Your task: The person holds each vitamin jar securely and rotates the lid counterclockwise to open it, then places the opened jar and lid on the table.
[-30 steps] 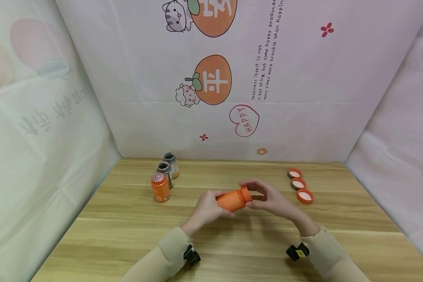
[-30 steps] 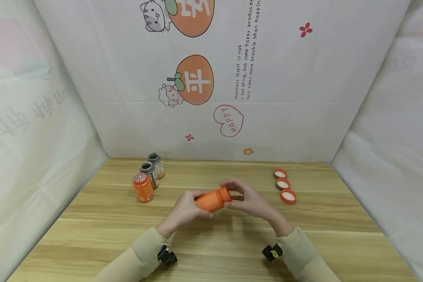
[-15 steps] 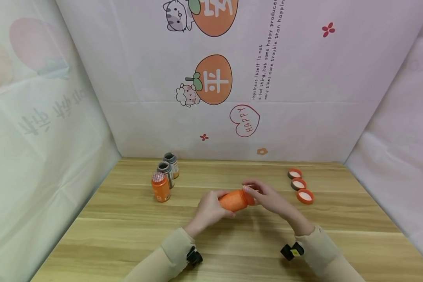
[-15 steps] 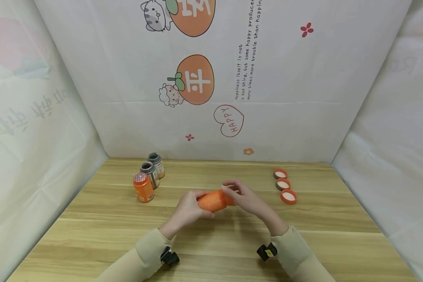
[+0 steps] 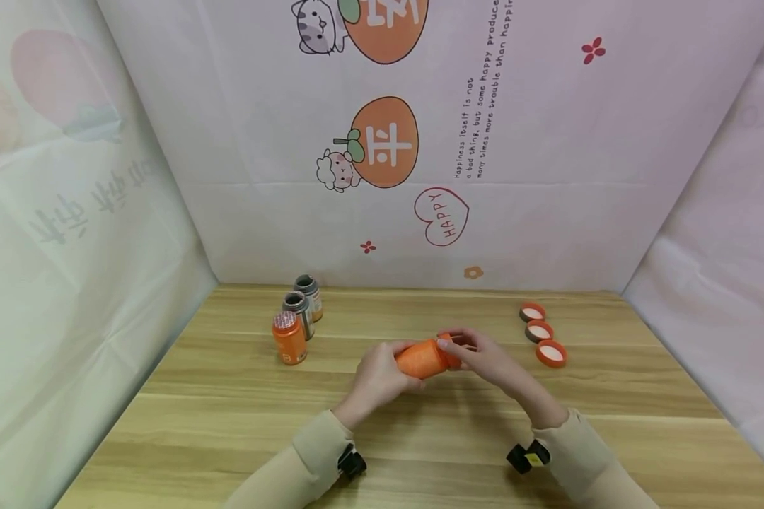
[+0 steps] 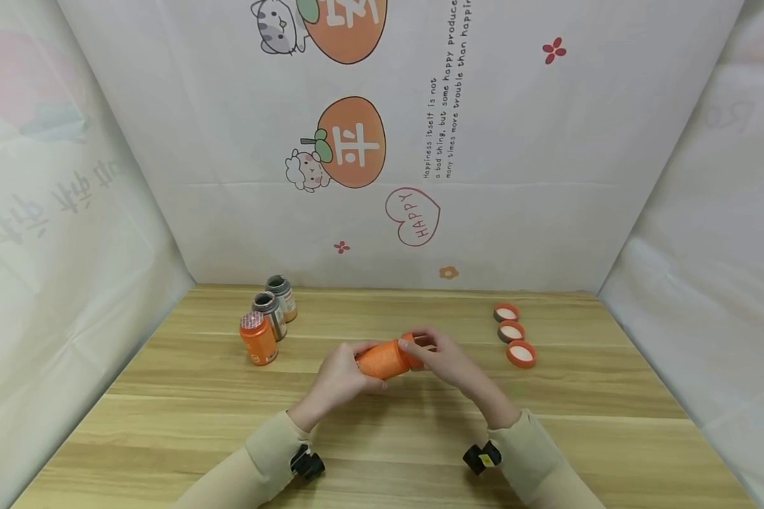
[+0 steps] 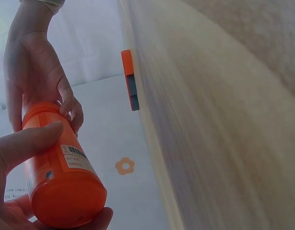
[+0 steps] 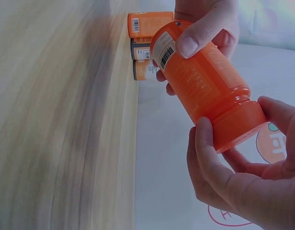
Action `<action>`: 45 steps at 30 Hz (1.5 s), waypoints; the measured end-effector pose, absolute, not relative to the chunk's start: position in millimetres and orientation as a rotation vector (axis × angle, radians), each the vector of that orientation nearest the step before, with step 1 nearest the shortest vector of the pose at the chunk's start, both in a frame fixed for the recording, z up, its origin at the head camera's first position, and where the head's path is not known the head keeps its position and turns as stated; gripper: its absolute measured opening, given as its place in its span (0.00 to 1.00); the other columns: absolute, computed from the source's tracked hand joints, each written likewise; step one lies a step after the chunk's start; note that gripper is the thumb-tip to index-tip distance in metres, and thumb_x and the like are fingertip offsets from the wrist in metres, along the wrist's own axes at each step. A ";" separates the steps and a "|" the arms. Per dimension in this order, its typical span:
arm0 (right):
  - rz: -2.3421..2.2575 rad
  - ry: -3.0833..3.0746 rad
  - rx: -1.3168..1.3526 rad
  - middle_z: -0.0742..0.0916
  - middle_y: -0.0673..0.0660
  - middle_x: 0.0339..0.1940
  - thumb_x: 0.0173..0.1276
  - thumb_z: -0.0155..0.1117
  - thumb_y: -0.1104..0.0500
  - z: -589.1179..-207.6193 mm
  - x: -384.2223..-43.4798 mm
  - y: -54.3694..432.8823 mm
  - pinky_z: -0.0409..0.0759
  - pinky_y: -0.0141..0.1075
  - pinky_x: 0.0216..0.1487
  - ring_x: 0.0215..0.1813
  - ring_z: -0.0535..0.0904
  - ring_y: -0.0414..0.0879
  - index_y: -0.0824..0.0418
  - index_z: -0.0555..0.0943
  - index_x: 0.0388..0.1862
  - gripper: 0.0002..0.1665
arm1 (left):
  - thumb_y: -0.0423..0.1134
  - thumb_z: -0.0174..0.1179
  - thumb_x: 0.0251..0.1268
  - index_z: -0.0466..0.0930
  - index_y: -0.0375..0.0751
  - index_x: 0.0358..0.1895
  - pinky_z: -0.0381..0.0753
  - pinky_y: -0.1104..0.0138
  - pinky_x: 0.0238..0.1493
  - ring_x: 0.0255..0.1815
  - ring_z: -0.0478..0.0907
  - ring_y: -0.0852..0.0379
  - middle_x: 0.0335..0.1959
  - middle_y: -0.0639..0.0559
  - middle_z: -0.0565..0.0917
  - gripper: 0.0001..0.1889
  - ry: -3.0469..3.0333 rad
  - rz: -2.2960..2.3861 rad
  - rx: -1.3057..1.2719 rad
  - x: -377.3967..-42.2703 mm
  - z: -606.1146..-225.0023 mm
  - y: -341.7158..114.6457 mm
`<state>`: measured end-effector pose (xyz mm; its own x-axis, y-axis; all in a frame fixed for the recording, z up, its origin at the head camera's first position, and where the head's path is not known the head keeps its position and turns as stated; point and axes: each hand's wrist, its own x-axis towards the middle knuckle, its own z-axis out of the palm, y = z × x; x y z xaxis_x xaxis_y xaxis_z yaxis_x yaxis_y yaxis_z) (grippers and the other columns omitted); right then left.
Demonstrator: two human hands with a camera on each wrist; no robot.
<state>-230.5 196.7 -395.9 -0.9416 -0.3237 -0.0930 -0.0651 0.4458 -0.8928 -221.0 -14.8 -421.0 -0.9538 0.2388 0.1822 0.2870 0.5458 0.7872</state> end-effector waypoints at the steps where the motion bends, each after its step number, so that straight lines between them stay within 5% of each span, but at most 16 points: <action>1: -1.497 2.450 -0.342 0.75 0.63 0.62 0.67 0.57 0.41 -396.0 -230.5 197.1 0.78 0.48 0.54 0.59 0.74 0.54 0.58 0.69 0.65 0.34 | 0.37 0.77 0.32 0.83 0.53 0.51 0.71 0.65 0.36 0.35 0.75 0.59 0.39 0.57 0.84 0.32 -2.714 -1.398 -0.462 -220.8 -420.8 -14.9; 13: -1.595 2.386 -0.480 0.77 0.61 0.59 0.65 0.64 0.48 -397.6 -231.6 203.5 0.78 0.49 0.53 0.55 0.77 0.53 0.58 0.71 0.62 0.30 | 0.36 0.77 0.31 0.83 0.52 0.50 0.71 0.63 0.36 0.34 0.74 0.58 0.38 0.55 0.84 0.32 -2.701 -1.425 -0.480 -221.1 -419.8 -15.6; 30: -1.625 2.383 -0.597 0.79 0.60 0.58 0.60 0.69 0.54 -395.1 -230.2 210.0 0.78 0.36 0.50 0.60 0.74 0.56 0.58 0.73 0.60 0.30 | 0.37 0.77 0.32 0.83 0.51 0.50 0.73 0.64 0.37 0.34 0.75 0.59 0.38 0.56 0.84 0.31 -2.697 -1.447 -0.501 -221.2 -419.2 -13.9; 45: -1.677 2.338 -0.575 0.77 0.61 0.60 0.60 0.69 0.55 -394.8 -228.3 211.8 0.79 0.40 0.51 0.61 0.73 0.58 0.60 0.71 0.62 0.32 | 0.37 0.78 0.31 0.83 0.49 0.51 0.73 0.65 0.37 0.35 0.75 0.59 0.39 0.55 0.84 0.32 -2.680 -1.485 -0.509 -220.8 -420.1 -13.4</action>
